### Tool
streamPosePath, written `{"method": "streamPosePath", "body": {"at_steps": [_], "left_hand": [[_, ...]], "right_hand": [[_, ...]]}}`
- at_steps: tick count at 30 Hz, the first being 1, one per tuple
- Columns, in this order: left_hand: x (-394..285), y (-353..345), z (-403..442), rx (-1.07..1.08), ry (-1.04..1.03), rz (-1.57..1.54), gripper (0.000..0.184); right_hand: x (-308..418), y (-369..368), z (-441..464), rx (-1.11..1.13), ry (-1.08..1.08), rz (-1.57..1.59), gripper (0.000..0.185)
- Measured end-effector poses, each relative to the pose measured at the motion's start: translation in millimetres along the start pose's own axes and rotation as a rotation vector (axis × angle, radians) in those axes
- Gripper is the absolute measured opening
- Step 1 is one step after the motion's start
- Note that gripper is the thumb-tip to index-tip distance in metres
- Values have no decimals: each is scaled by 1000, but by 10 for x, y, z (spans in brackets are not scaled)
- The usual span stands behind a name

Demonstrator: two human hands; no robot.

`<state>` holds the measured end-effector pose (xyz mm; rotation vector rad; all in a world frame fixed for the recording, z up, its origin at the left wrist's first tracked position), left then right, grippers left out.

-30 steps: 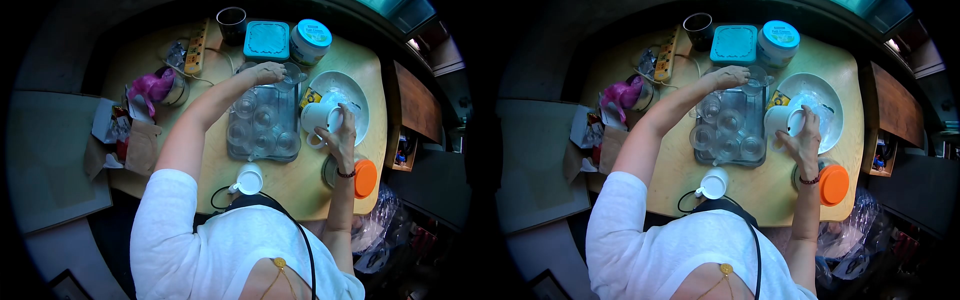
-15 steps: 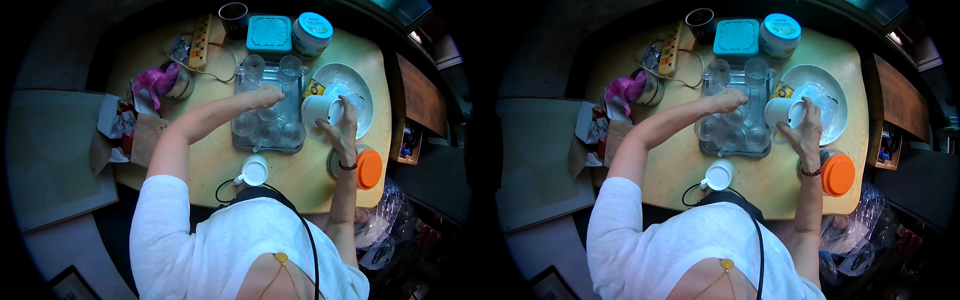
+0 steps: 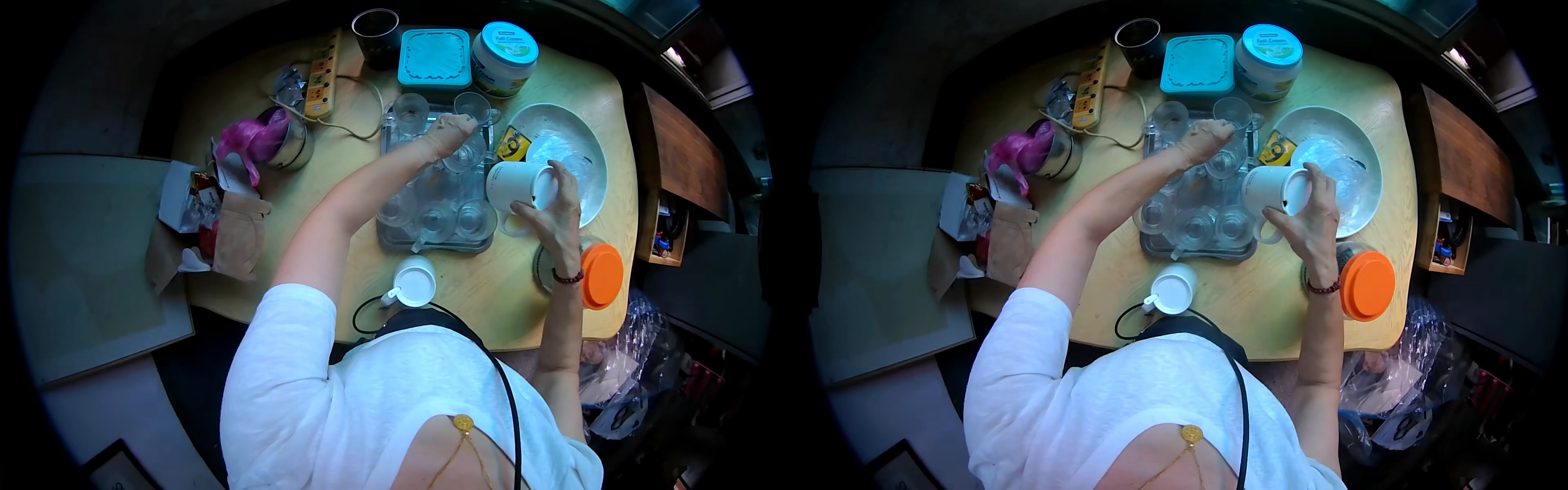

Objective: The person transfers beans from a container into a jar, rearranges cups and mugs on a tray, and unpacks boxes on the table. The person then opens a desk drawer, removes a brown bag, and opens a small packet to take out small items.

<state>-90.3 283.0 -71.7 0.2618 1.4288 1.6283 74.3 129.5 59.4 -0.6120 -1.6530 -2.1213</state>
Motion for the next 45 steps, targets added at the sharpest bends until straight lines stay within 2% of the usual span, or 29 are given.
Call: {"method": "streamPosePath", "body": {"at_steps": [5, 7, 8, 10, 11, 13, 14, 18, 20, 25, 27, 28, 30, 31, 33, 34, 36, 38, 39, 41, 42, 43, 45], "left_hand": [[15, 361, -99, -173, 113, 0, 11], [170, 637, -211, -316, 136, -90, 25], [212, 757, -296, -317, 140, -87, 25], [329, 812, -530, 141, 371, -69, 48], [352, 864, -677, 140, 378, -66, 48], [278, 795, -958, 406, 307, -16, 73], [271, 727, -1039, 531, 372, -20, 84], [245, 631, -1098, 441, 395, -115, 86], [288, 595, -1044, 413, 317, -171, 87], [382, 613, -884, 329, 357, -134, 83], [327, 627, -853, 247, 228, -191, 77], [321, 618, -874, 248, 231, -193, 77], [210, 670, -891, 159, 94, 41, 73], [152, 663, -907, 162, 94, 36, 73], [-31, 692, -937, 83, 75, 271, 65], [-173, 690, -960, 83, 70, 267, 65], [-523, 617, -1047, 197, 102, 70, 67], [-905, 564, -1172, 441, 132, 129, 70], [-973, 522, -1241, 442, 128, 130, 70], [-1020, 369, -1361, 382, 67, 157, 78], [-1054, 404, -1356, 253, 26, 129, 81], [-1066, 359, -1328, 254, 19, 127, 81], [-1153, 354, -1186, 70, -29, 71, 83]], "right_hand": [[222, -163, 49, 104, 21, 83, 81], [236, -202, 66, 117, 28, 89, 82], [226, -206, 69, 113, 28, 89, 82], [208, -213, 76, 116, 33, 92, 82], [183, -206, 78, 106, 26, 84, 82], [161, -197, 76, 100, 21, 80, 83], [153, -182, 78, 95, 11, 63, 83], [165, -165, 72, 92, -6, 49, 82], [168, -167, 64, 95, -6, 58, 81], [142, -164, 30, 95, -1, 87, 80], [107, -159, 26, 93, -1, 69, 80], [95, -154, 24, 85, 1, 52, 80], [88, -120, 13, 79, -14, 35, 80], [79, -96, 6, 70, -27, 19, 80], [56, -57, -15, 64, -38, 12, 80], [42, -33, -33, 53, -46, 8, 80], [16, 15, -76, 42, -61, 3, 80], [-24, 47, -108, 30, -73, 1, 81], [-57, 51, -129, 16, -67, 12, 80], [-86, 84, -164, -2, -65, 21, 80], [-99, 109, -195, 1, -78, 19, 80], [-113, 130, -222, 7, -92, 16, 80], [-136, 148, -267, -1, -98, 5, 80]]}}
Point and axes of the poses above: each hand's wrist, its own z-axis towards the middle knuckle, its own y-axis out of the back of the hand, x = y × z, the point moved 5 cm from there along z, towards the middle knuckle, and after that the axes turned 6 degrees about -z, right-handed, at the moved point
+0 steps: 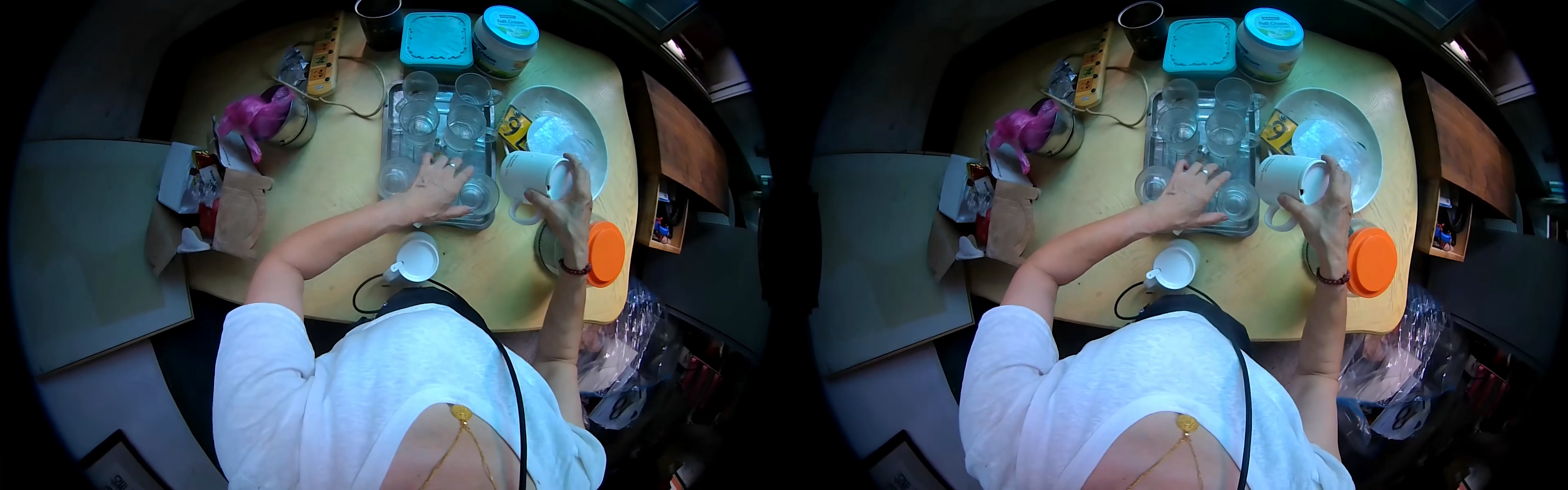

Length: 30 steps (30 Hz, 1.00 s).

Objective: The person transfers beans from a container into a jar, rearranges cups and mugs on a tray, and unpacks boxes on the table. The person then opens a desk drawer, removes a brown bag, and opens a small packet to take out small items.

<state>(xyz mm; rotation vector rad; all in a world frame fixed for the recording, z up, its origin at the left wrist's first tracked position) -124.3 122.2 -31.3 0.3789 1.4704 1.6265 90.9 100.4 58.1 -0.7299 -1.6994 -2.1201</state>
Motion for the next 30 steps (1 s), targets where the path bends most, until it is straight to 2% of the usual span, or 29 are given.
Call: {"method": "streamPosePath", "body": {"at_steps": [1, 3, 6, 10, 12, 13, 15, 18, 19, 21, 25, 27, 30], "left_hand": [[-87, -9, 77, -1, -6, 0, 83], [-243, -169, 209, 236, 106, -36, 80], [-326, -419, 359, 189, 181, 27, 75], [-342, -621, 445, 154, 136, 102, 63], [-374, -578, 452, 164, -9, 106, 55], [-344, -487, 475, 165, -11, 107, 55], [-365, -424, 491, 349, -252, 129, 51], [-237, -472, 564, 482, -327, 187, 46], [-171, -539, 595, 483, -327, 186, 46], [-115, -735, 618, 442, -468, 206, 41], [-66, -861, 668, 378, -477, 235, 36], [-24, -872, 629, 463, -483, 350, 30], [41, -782, 555, 501, -503, 289, 26]], "right_hand": [[-13, 4, -11, -5, 1, -8, 79], [-34, 10, -27, -14, 1, -15, 79], [-40, 45, -44, -27, -6, -24, 80], [-105, 115, -85, -45, -30, -12, 80], [-139, 157, -120, -60, -33, -13, 80], [-155, 176, -127, -73, -34, -15, 80], [-188, 193, -147, -70, -53, 5, 80], [-179, 213, -169, -59, -76, 32, 80], [-172, 217, -170, -54, -78, 38, 79], [-204, 191, -171, -50, -77, 48, 79], [-229, 149, -194, -30, -87, 54, 78], [-241, 119, -205, -30, -85, 63, 78], [-219, 79, -219, -12, -94, 83, 79]]}}
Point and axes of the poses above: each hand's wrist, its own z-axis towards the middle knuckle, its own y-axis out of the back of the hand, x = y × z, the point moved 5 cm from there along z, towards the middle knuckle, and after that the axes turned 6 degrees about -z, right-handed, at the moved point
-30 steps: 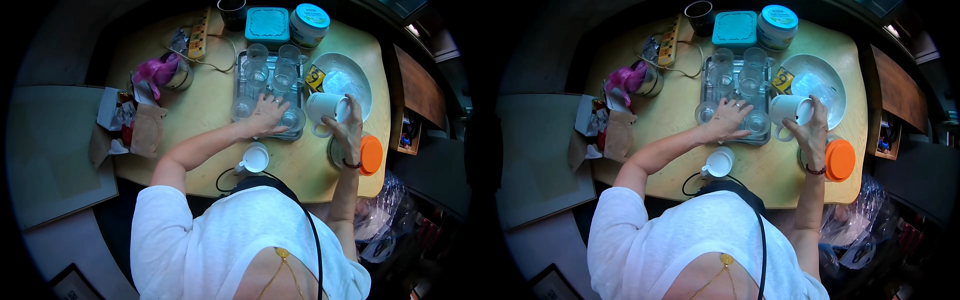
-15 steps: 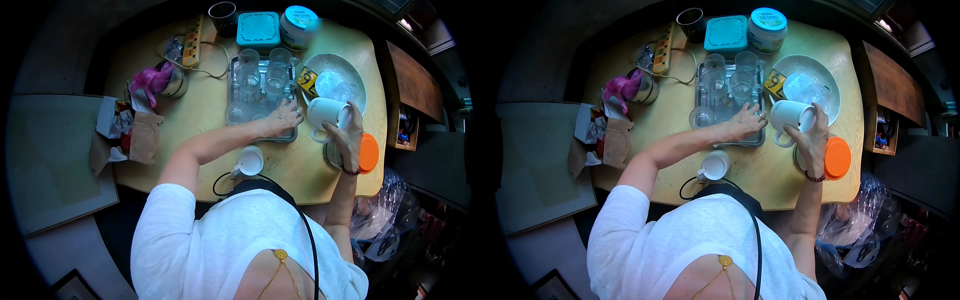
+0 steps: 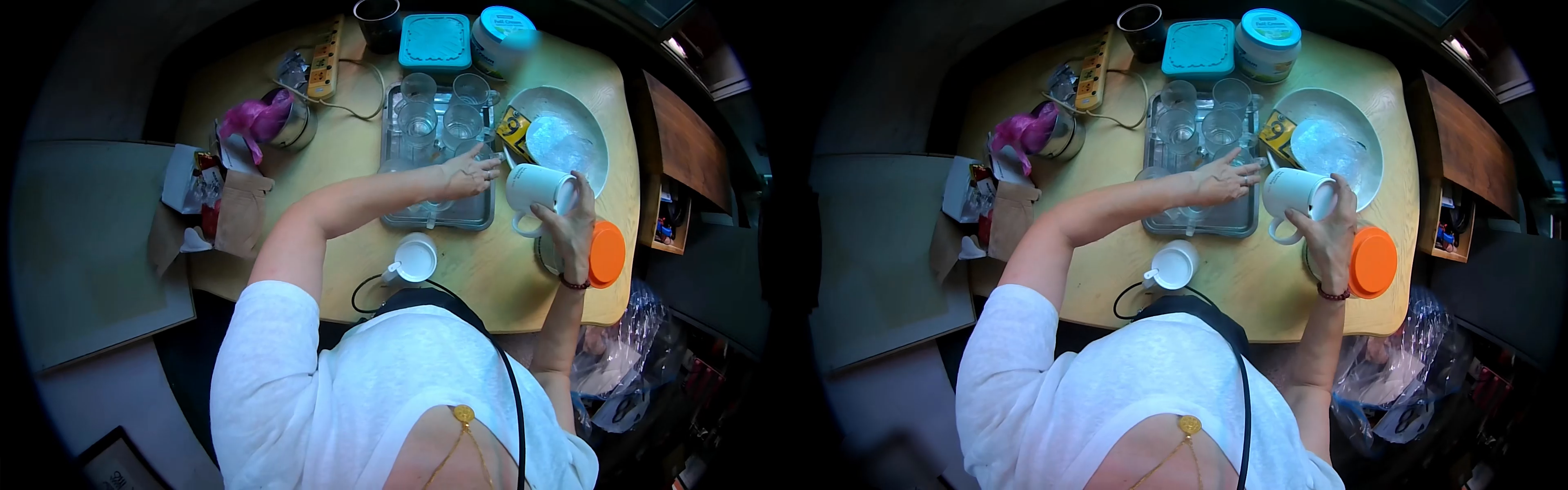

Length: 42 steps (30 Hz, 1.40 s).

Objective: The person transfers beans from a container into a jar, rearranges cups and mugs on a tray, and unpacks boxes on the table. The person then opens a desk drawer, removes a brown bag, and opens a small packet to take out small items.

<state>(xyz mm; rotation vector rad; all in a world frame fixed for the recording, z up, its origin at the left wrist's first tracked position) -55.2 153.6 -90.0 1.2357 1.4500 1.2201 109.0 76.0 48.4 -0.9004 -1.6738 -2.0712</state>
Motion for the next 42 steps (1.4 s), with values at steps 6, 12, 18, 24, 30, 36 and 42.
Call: {"method": "streamPosePath", "body": {"at_steps": [6, 12, 18, 24, 30, 36, 42], "left_hand": [[522, 473, -1096, -308, 511, -652, 46], [187, 104, -1614, -24, 515, -696, 86], [226, 140, -1648, -134, 572, -706, 81], [308, 160, -1469, -6, 233, -167, 51], [292, 276, -1516, -67, -47, -36, 53], [250, 128, -1641, -461, 688, -503, 61], [339, -152, -1610, -363, 354, -212, 58]], "right_hand": [[69, -49, -35, 45, -21, 29, 79], [138, -209, -9, 82, 28, 21, 78], [205, -258, -28, 100, 35, 50, 77], [205, -223, -41, 89, 52, 12, 77], [224, -219, -57, 87, 43, 23, 77], [252, -333, -115, 108, 91, -2, 80], [315, -435, -226, 177, 136, -54, 81]]}}
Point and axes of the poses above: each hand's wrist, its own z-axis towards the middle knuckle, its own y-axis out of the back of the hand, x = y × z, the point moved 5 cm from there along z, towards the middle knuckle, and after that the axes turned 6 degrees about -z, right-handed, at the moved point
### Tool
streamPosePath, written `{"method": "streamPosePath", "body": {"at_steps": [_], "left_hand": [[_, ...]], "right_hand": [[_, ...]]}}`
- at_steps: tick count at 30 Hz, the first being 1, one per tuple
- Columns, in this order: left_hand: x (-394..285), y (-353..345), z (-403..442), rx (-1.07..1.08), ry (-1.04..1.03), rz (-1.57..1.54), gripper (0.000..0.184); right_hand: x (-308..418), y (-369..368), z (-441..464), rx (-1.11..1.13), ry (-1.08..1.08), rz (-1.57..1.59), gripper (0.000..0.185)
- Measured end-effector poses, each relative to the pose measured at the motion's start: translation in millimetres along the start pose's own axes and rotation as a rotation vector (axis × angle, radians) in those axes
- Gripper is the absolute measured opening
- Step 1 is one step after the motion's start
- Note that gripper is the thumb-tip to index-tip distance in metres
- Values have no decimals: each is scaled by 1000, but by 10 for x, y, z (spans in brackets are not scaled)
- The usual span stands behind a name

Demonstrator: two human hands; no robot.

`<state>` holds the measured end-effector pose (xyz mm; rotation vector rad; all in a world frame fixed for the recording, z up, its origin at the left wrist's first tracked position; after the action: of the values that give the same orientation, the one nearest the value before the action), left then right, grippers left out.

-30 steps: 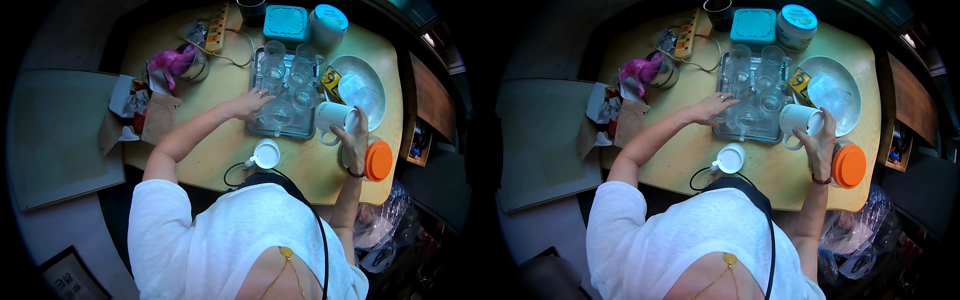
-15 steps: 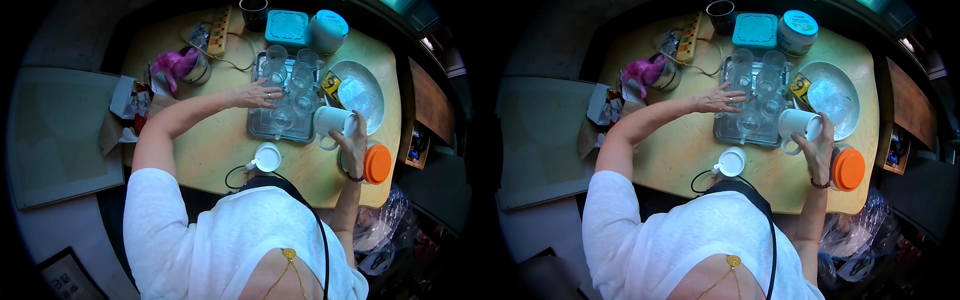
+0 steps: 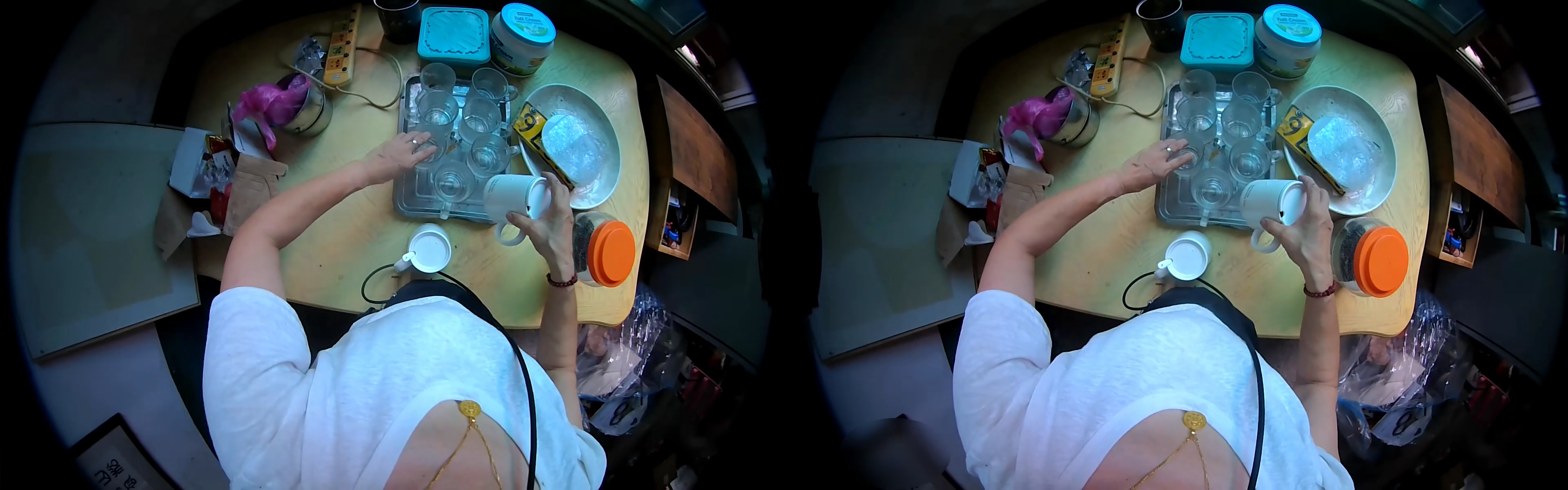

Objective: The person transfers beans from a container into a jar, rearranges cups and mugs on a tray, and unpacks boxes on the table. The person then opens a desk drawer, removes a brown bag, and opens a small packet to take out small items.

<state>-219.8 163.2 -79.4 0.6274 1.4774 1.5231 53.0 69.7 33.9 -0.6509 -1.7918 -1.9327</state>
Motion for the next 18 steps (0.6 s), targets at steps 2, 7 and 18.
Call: {"method": "streamPosePath", "body": {"at_steps": [2, 7, 18], "left_hand": [[-64, 87, -34, 23, 9, 233, 55], [-654, 207, 128, -97, 156, 10, 63], [-870, 100, 287, 59, 253, -224, 80]], "right_hand": [[-27, -25, -29, -2, 0, -6, 81], [-93, -117, -84, 3, -12, -27, 82], [-105, -27, -203, 9, -43, -35, 82]]}}
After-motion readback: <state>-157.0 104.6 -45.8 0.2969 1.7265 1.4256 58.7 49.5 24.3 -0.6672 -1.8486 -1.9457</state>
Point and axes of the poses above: each hand's wrist, its own z-axis towards the middle knuckle, its own y-axis out of the back of the hand, x = y × z, the point moved 5 cm from there along z, towards the middle knuckle, and after that the axes turned 6 degrees about -z, right-handed, at the moved point
